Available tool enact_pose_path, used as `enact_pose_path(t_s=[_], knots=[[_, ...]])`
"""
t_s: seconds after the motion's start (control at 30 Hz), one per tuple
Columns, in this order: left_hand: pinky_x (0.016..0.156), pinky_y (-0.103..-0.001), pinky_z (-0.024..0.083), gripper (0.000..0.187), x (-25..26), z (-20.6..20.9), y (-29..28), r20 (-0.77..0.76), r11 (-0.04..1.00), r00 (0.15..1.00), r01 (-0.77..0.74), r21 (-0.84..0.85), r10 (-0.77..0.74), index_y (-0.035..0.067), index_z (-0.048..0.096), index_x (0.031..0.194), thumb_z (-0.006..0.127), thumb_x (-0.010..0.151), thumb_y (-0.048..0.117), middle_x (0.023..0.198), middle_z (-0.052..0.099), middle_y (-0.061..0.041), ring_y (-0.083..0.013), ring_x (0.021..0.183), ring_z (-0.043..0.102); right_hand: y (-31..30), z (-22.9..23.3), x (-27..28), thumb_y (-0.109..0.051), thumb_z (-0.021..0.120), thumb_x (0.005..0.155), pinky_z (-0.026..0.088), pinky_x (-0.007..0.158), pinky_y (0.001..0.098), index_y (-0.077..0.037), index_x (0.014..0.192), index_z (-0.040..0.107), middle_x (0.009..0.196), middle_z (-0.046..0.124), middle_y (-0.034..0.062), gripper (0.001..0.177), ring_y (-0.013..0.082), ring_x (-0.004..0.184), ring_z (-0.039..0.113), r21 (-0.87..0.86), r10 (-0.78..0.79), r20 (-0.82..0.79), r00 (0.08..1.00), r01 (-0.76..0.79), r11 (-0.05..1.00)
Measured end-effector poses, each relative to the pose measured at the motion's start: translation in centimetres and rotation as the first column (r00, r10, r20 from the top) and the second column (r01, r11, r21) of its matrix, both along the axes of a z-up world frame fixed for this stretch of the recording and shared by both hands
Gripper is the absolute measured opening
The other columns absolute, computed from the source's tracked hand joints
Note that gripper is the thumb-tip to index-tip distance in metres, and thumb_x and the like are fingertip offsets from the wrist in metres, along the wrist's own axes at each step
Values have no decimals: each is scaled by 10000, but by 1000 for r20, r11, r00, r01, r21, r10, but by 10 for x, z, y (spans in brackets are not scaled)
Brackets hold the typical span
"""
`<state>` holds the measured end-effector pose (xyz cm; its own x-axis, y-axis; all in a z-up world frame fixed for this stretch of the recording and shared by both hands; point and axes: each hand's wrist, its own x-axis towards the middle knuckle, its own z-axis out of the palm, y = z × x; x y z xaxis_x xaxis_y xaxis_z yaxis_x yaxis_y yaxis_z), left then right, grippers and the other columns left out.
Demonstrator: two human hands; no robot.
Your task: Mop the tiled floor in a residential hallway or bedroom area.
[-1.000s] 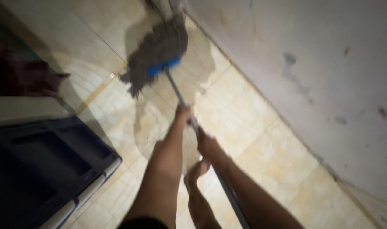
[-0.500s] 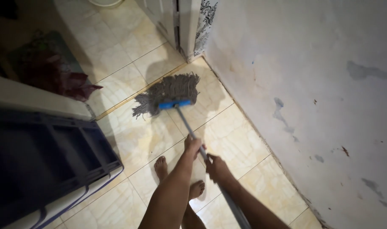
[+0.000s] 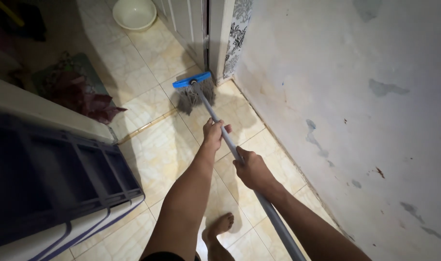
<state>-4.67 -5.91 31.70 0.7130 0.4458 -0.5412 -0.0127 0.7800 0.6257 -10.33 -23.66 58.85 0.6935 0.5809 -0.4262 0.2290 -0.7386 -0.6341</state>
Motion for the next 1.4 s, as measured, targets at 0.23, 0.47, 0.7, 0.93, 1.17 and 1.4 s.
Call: enact_pose_path(t_s=[0.23,0.47,0.7,0.93,1.17,1.4], knots=[[765,-448,682,241,23,60,13,16,1000,1000,21,-17,-21,-32,472,1209,507,971,-50,1117,563,-192,-327,842,719,11,48,9,-190,618,932,564,718,459,-32,1439,522,861,733,262,540,361,747,748,-70,-49,-22,999,47,996],[799,-468,671,292,55,87,34,76,1000,997,10,-2,-10,-27,467,1214,523,929,-59,1099,567,-205,-356,878,717,28,12,46,-174,631,909,553,819,514,7,1329,583,945,708,302,459,447,910,700,78,74,229,971,-94,992],[713,-438,604,316,73,105,41,100,995,990,-96,2,95,-31,494,1193,564,896,-112,1011,577,-209,-360,883,710,91,-20,95,-157,614,901,563,832,524,22,1109,650,964,718,284,277,439,946,706,-30,60,294,954,-53,998],[745,-416,643,253,53,181,53,78,1000,997,-29,9,28,21,531,1170,511,925,-40,1009,648,-158,-313,853,732,94,36,75,-142,603,892,554,850,505,-8,1076,691,978,715,268,244,428,941,704,-1,64,304,950,-67,998],[808,-508,655,242,48,198,43,73,1000,997,-28,-4,28,-66,457,1183,463,947,-14,1007,549,-187,-403,898,722,73,71,38,-170,598,933,521,867,537,-54,1147,684,955,717,266,259,444,931,688,20,1,317,948,-8,1000],[813,-518,662,275,23,191,19,100,1000,995,-2,-23,4,-67,449,1166,423,893,-59,986,548,-208,-422,906,716,47,75,4,-168,568,971,535,846,547,-23,1236,608,937,713,276,304,453,913,698,-19,30,325,945,-25,1000]])
